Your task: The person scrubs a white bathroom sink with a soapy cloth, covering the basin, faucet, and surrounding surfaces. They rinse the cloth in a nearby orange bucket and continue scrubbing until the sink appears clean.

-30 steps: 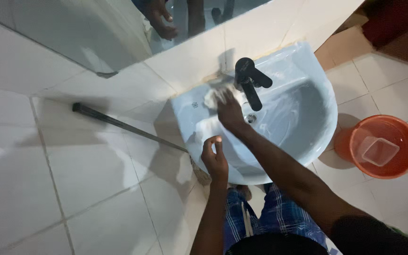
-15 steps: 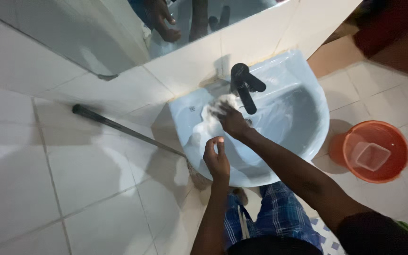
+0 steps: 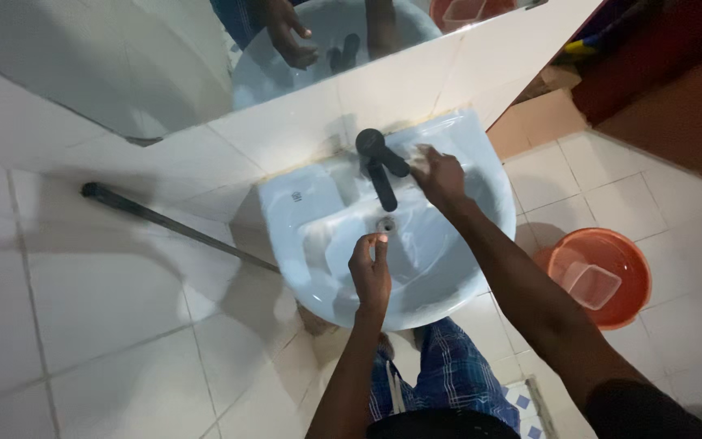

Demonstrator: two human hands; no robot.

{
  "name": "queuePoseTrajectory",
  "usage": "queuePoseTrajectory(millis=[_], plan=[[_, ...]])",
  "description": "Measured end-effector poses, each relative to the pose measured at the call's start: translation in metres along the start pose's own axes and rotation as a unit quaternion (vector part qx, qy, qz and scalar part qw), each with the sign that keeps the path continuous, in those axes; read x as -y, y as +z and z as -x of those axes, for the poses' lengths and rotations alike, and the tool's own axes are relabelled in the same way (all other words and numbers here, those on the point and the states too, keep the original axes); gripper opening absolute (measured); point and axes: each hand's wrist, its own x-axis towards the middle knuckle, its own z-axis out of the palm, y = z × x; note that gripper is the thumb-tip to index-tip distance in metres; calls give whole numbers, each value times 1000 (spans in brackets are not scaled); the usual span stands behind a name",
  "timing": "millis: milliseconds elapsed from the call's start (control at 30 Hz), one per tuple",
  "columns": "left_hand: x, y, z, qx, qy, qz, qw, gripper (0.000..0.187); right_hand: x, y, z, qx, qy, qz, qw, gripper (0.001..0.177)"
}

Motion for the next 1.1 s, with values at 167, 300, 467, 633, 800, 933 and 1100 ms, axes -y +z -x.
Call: queuePoseTrajectory(millis=[167, 300, 467, 633, 800, 933, 1100], plan=[[-6, 20, 11, -12, -20, 5, 1000, 45, 22, 7, -25, 112, -10, 85, 990, 31], [-5, 18, 19, -28, -11, 21, 999, 43, 15, 17, -18, 121, 23, 84, 989, 37], [-4, 2, 21, -50, -28, 8, 998, 38, 15, 44, 27, 4, 89, -79, 993, 42], [-6, -26, 14, -81, -44, 23, 995, 35, 71, 102, 80, 30, 257, -399, 880, 34], [7, -53, 7, -104, 6, 49, 993, 34, 71, 183, 55, -205, 41, -127, 970, 46], [16, -60, 7, -108, -23, 68, 991, 31, 60, 209, 51, -207, -12, -100, 973, 30], [19, -52, 6, -89, 20, 97, 991, 38, 37, 165, 84, -125, 143, -332, 924, 34]])
